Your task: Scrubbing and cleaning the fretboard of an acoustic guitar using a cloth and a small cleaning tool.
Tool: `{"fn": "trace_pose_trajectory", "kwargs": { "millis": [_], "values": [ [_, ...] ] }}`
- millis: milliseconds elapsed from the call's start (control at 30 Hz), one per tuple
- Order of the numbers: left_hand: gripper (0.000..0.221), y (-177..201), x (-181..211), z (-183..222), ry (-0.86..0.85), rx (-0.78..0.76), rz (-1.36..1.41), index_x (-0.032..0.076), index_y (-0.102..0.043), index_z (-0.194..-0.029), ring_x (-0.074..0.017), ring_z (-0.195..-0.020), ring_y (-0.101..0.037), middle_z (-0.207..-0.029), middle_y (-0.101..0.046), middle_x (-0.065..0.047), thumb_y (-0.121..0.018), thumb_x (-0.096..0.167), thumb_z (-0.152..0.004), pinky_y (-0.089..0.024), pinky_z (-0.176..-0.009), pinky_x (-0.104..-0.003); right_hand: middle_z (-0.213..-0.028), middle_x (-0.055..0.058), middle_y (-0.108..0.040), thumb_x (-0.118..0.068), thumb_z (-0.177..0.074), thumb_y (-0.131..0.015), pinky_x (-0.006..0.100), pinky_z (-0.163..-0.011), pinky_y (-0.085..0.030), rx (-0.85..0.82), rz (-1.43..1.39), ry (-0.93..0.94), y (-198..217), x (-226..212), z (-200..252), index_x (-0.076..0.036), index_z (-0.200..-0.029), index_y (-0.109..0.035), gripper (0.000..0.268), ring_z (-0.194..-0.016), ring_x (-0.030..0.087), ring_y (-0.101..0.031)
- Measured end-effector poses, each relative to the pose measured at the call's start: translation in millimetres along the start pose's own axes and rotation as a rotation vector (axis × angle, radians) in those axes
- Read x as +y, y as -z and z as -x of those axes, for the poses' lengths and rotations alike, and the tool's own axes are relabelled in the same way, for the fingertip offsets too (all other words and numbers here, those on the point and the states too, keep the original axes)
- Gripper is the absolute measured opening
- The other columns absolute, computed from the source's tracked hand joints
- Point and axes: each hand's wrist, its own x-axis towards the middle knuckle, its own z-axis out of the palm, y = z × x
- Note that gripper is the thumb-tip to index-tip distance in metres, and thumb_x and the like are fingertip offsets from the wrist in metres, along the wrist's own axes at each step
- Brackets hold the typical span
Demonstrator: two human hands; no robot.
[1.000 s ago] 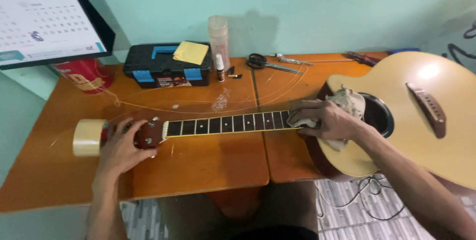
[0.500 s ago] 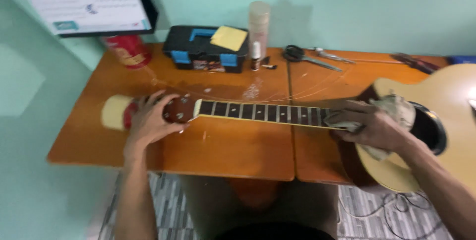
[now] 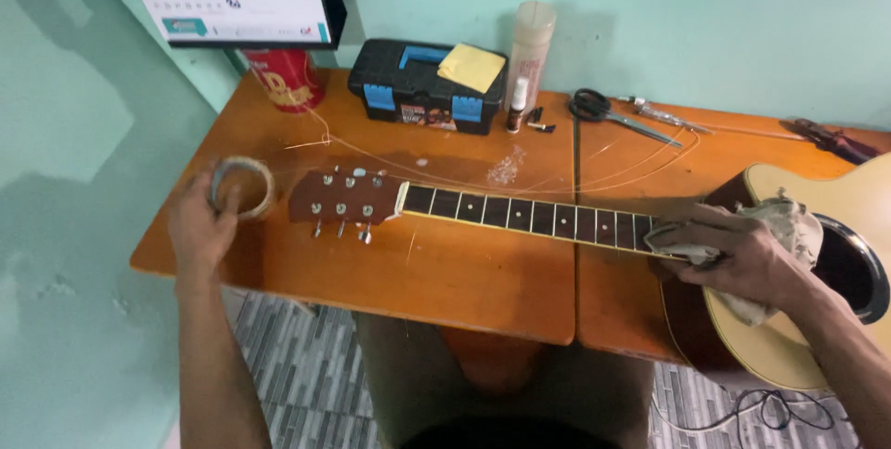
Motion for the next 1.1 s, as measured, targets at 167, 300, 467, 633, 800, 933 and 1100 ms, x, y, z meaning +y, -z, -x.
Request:
{"fn": "trace_pose_trajectory", "kwargs": {
  "millis": [167,300,467,633,800,933,1100],
  "values": [
    [0.040,-24,-16,14,0.241,-0.053,0.276,0.004,-0.069,-0.136,-0.0352,-0.111,-0.067,-0.124,-0.071,-0.021,-0.045,-0.003,-0.104,-0.049,-0.097,-0.043,-0.126,0.004,-0.071,-0.024,-0.079,-0.079,0.033,-0.093,-0.062,0.027,-0.026,0.048,9,-19,-10,-0.019,-0.112,-0.075,0.033,-0.106,0.017,-0.074],
    [0.037,-39,-5,13,0.319,-0.061,0.334,0.006,-0.069,-0.134,-0.0326,-0.119,-0.064,-0.130,-0.068,-0.019,-0.048,-0.001,-0.105,-0.048,-0.102,-0.040,-0.124,0.003,-0.071,-0.021,-0.081,-0.077,0.031,-0.093,-0.061,0.024,-0.065,0.007,20,-30,-19,-0.020,-0.110,-0.076,0.029,-0.110,0.015,-0.072],
    [0.026,-31,48,11,0.520,-0.107,1.064,0.012,-0.064,-0.130,-0.0170,-0.122,-0.061,-0.137,-0.063,-0.008,-0.047,0.017,-0.111,-0.054,-0.093,-0.026,-0.121,0.000,-0.072,-0.018,-0.083,-0.077,0.034,-0.091,-0.061,0.067,0.028,0.116,17,-36,-20,-0.020,-0.106,-0.076,0.023,-0.109,0.016,-0.072],
    [0.034,-15,77,10,0.579,-0.135,0.983,0.019,-0.062,-0.130,-0.0183,-0.125,-0.058,-0.142,-0.060,-0.005,-0.041,0.032,-0.107,-0.048,-0.098,-0.032,-0.116,0.002,-0.073,-0.019,-0.083,-0.077,0.034,-0.093,-0.059,0.034,0.014,0.084,8,-28,-20,-0.018,-0.110,-0.075,0.027,-0.103,0.017,-0.072],
    [0.046,-24,91,16,0.543,-0.154,1.046,0.006,-0.060,-0.133,-0.0228,-0.123,-0.059,-0.134,-0.063,-0.012,-0.031,0.033,-0.109,-0.047,-0.106,-0.036,-0.126,0.002,-0.071,-0.021,-0.082,-0.078,0.036,-0.100,-0.056,-0.048,-0.091,-0.045,15,-31,-28,-0.020,-0.115,-0.075,0.034,-0.114,0.019,-0.070],
    [0.056,-9,122,13,0.348,-0.125,0.657,0.006,-0.054,-0.145,-0.0324,-0.134,-0.050,-0.145,-0.056,-0.017,-0.030,0.044,-0.112,-0.032,-0.109,-0.050,-0.123,0.007,-0.071,-0.019,-0.083,-0.079,0.037,-0.100,-0.057,-0.042,-0.163,-0.038,23,-36,-37,-0.014,-0.111,-0.076,0.028,-0.111,0.023,-0.072],
    [0.049,-12,127,2,-0.117,0.028,0.493,-0.002,-0.064,-0.136,-0.0431,-0.136,-0.055,-0.147,-0.058,-0.029,-0.048,0.036,-0.110,-0.043,-0.112,-0.060,-0.117,0.009,-0.072,-0.023,-0.091,-0.069,0.040,-0.101,-0.057,-0.028,-0.215,-0.002,31,-43,-46,-0.011,-0.110,-0.075,0.023,-0.116,0.026,-0.069]
  ]
}}
